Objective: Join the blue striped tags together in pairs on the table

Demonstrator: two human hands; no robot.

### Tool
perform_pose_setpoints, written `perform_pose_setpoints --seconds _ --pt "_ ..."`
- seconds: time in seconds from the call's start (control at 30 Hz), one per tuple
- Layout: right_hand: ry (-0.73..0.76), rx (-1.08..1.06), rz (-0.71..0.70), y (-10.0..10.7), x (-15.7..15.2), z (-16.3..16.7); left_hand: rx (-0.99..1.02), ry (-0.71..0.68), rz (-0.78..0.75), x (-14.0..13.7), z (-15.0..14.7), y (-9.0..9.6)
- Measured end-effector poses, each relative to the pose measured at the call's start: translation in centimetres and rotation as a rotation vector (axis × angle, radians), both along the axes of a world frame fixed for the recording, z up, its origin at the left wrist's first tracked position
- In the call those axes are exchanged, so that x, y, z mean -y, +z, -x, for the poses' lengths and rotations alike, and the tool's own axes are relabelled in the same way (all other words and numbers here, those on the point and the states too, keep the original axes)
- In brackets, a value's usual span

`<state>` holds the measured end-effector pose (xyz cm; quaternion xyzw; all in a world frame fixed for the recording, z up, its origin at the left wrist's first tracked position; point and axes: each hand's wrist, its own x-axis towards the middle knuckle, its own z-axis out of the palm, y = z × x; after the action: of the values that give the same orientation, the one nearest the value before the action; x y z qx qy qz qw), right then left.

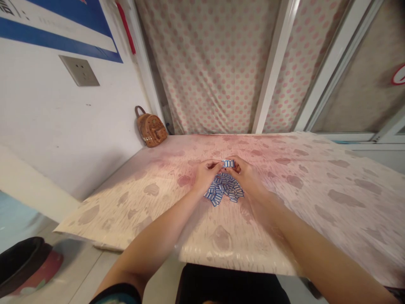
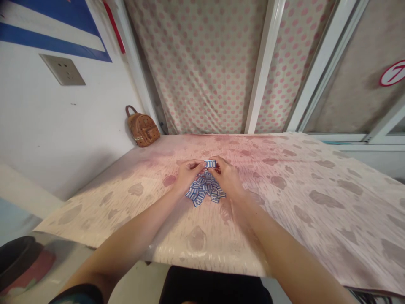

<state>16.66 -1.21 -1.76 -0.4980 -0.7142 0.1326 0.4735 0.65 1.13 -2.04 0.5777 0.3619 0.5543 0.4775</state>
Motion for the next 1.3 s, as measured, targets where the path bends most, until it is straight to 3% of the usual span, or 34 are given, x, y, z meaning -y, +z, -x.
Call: perform_pose_setpoints --seconds 0.17,0.47,0.7,0.87,1.1,1.3 --pt "0.127 -0.277 0.134 0.0 -0.6 -0.2 -0.029 0.034 -0.058 0.0 0.1 0.1" --pt "0.266 -0.518 0.288 0.8 -0.6 -0.5 -0.060 -0.003 -0.073 0.2 0.2 0.3" --pt "0.374 -0.819 0.487 0.8 -0.4 -0.8 -0.031 -0.114 -0.197 0.5 -0.1 0.7" --pt "0.444 -0.951 0.632 1.0 -0.2 -0.6 -0.063 -0.060 -0.264 0.9 0.0 0.9" --pt "0.497 -1.044 0.685 1.0 -0.2 -0.5 0.058 -0.189 -0.133 0.6 -0.1 0.9" --pt "0.542 -1.030 0.690 1.1 -0.1 -0.6 0.139 -0.211 -0.021 0.3 -0.1 0.8"
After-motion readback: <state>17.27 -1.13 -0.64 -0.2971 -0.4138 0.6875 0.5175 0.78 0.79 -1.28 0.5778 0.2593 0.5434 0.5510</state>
